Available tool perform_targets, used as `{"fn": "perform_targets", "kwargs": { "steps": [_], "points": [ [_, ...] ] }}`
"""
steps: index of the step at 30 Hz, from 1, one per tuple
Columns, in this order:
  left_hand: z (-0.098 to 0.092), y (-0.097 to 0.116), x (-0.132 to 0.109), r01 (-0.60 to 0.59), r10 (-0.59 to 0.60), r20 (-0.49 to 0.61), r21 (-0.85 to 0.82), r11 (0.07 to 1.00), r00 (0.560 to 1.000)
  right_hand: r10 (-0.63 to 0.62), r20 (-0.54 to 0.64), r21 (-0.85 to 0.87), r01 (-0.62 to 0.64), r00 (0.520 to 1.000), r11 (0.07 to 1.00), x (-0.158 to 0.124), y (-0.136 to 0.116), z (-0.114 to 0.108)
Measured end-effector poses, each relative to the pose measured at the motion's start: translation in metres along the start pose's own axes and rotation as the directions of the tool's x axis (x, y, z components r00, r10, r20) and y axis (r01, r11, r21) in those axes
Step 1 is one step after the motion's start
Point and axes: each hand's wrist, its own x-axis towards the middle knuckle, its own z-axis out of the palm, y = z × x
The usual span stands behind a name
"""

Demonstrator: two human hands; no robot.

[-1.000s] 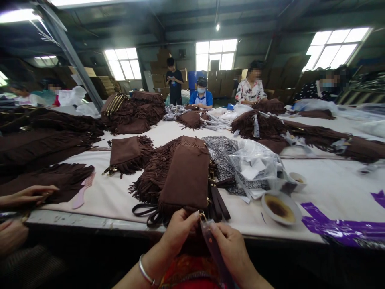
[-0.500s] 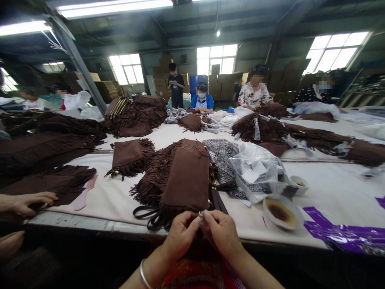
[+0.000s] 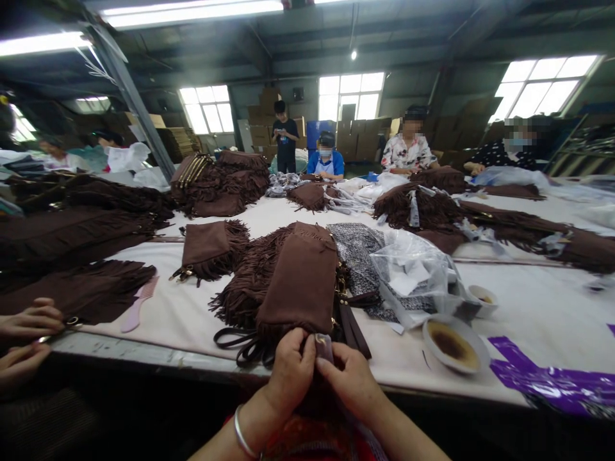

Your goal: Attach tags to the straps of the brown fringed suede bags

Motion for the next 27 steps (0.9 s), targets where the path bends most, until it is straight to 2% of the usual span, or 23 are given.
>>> {"fn": "perform_targets", "kwargs": {
  "steps": [3, 5, 7, 10, 12, 15, 17, 20, 22, 24, 27],
  "points": [
    [-0.004, 0.007, 0.003, 0.039, -0.037, 0.020, -0.089, 0.995, 0.999, 0.016, 0.010, -0.009, -0.016, 1.000, 1.000, 0.002, -0.002, -0.001],
    [-0.008, 0.013, 0.002, 0.103, -0.090, 0.067, -0.220, 0.970, 0.994, 0.048, 0.029, 0.081, -0.050, 0.998, 0.995, 0.004, -0.007, -0.001],
    [-0.010, 0.018, -0.005, 0.203, -0.157, 0.145, -0.395, 0.896, 0.977, 0.083, 0.055, 0.227, -0.093, 0.995, 0.970, 0.005, -0.014, 0.001],
    [-0.010, 0.023, -0.019, 0.384, -0.238, 0.312, -0.588, 0.712, 0.920, 0.133, 0.081, 0.413, -0.155, 0.988, 0.898, 0.007, -0.023, 0.005],
    [-0.011, 0.022, -0.027, 0.475, -0.293, 0.382, -0.580, 0.662, 0.876, 0.163, 0.079, 0.479, -0.180, 0.984, 0.859, 0.010, -0.027, 0.009],
    [-0.016, 0.015, -0.033, 0.527, -0.342, 0.428, -0.461, 0.714, 0.837, 0.216, 0.007, 0.552, -0.183, 0.976, 0.814, 0.018, -0.028, 0.014],
    [-0.023, 0.008, -0.035, 0.565, -0.335, 0.503, -0.426, 0.707, 0.797, 0.241, -0.051, 0.606, -0.162, 0.969, 0.779, 0.024, -0.027, 0.015],
    [-0.033, 0.000, -0.040, 0.681, -0.337, 0.631, -0.440, 0.585, 0.698, 0.230, -0.072, 0.648, -0.130, 0.971, 0.751, 0.032, -0.026, 0.012],
    [-0.035, -0.001, -0.043, 0.730, -0.347, 0.670, -0.449, 0.516, 0.657, 0.219, -0.046, 0.643, -0.139, 0.975, 0.753, 0.033, -0.024, 0.010],
    [-0.031, 0.000, -0.044, 0.743, -0.359, 0.667, -0.471, 0.474, 0.652, 0.226, -0.023, 0.635, -0.160, 0.974, 0.756, 0.032, -0.020, 0.010],
    [-0.020, 0.005, -0.038, 0.734, -0.379, 0.632, -0.529, 0.426, 0.676, 0.247, -0.013, 0.614, -0.187, 0.969, 0.767, 0.026, -0.016, 0.014]
  ]
}}
